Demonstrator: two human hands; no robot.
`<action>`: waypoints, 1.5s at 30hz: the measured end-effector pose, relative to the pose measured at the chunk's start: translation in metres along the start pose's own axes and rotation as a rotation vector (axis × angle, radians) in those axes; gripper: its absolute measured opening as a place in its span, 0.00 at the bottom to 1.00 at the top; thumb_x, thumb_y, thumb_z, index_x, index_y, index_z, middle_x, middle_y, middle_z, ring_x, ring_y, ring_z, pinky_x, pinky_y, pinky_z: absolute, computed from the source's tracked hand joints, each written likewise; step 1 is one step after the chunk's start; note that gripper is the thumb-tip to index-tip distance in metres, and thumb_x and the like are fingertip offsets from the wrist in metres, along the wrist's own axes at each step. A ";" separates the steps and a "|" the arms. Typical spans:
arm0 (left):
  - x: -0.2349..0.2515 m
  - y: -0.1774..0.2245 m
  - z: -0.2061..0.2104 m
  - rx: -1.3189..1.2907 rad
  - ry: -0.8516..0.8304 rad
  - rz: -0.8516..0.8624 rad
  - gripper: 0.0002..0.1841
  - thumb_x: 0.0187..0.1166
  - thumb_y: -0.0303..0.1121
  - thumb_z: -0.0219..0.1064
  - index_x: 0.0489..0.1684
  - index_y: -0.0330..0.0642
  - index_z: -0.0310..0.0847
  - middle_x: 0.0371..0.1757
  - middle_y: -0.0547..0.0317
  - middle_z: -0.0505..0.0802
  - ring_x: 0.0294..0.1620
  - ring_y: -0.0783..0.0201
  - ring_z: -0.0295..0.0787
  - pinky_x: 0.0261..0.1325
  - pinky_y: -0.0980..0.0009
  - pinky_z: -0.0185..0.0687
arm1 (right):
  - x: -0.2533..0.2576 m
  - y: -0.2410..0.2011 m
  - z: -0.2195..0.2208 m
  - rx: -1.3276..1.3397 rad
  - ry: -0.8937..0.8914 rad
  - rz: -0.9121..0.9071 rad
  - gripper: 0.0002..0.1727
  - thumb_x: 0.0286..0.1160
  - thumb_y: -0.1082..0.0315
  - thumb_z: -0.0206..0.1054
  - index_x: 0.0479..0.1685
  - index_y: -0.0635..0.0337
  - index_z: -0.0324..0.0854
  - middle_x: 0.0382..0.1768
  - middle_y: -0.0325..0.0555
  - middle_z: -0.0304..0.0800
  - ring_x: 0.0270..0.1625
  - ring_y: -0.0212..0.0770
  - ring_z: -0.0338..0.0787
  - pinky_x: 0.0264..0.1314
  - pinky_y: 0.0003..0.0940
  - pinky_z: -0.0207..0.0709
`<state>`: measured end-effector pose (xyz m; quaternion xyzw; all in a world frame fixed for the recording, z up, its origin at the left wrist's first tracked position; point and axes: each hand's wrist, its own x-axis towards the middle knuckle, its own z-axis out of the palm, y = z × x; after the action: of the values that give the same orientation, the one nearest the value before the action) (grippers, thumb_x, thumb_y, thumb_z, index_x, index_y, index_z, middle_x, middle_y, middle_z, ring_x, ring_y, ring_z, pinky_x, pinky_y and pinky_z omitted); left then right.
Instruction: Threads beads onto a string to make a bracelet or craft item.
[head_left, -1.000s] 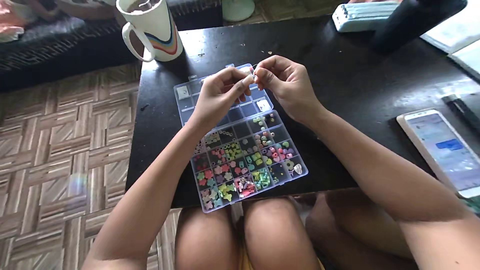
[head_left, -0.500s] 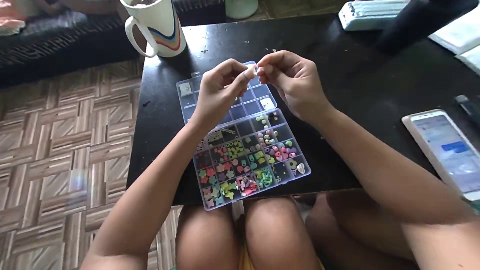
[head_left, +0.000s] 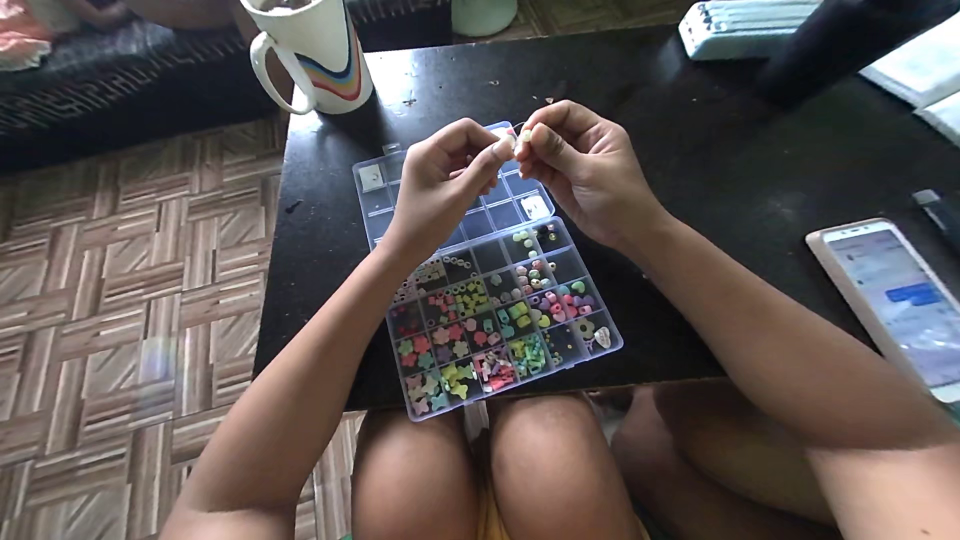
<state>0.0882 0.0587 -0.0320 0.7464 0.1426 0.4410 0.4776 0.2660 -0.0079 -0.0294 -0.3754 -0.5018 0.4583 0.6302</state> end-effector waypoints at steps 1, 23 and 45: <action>0.000 0.000 0.000 0.001 -0.002 -0.002 0.04 0.85 0.26 0.62 0.40 0.39 0.81 0.31 0.74 0.87 0.31 0.82 0.83 0.38 0.83 0.82 | 0.000 0.000 0.000 0.007 -0.004 0.005 0.06 0.86 0.75 0.59 0.44 0.55 0.80 0.36 0.31 0.91 0.40 0.26 0.91 0.52 0.23 0.87; 0.000 0.003 0.001 0.007 0.008 -0.018 0.04 0.85 0.26 0.62 0.40 0.39 0.81 0.31 0.73 0.87 0.31 0.82 0.83 0.39 0.83 0.82 | 0.000 0.003 0.000 0.003 -0.026 0.006 0.06 0.85 0.76 0.59 0.45 0.55 0.80 0.37 0.32 0.91 0.40 0.26 0.91 0.52 0.24 0.88; 0.000 0.003 0.001 0.024 0.008 -0.033 0.04 0.84 0.25 0.63 0.39 0.39 0.81 0.30 0.73 0.86 0.30 0.82 0.83 0.38 0.83 0.81 | 0.000 0.004 -0.001 -0.010 -0.046 -0.018 0.07 0.84 0.77 0.60 0.45 0.55 0.80 0.39 0.33 0.92 0.41 0.26 0.92 0.52 0.24 0.88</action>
<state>0.0884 0.0566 -0.0302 0.7480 0.1620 0.4341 0.4752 0.2663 -0.0072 -0.0330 -0.3633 -0.5221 0.4585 0.6207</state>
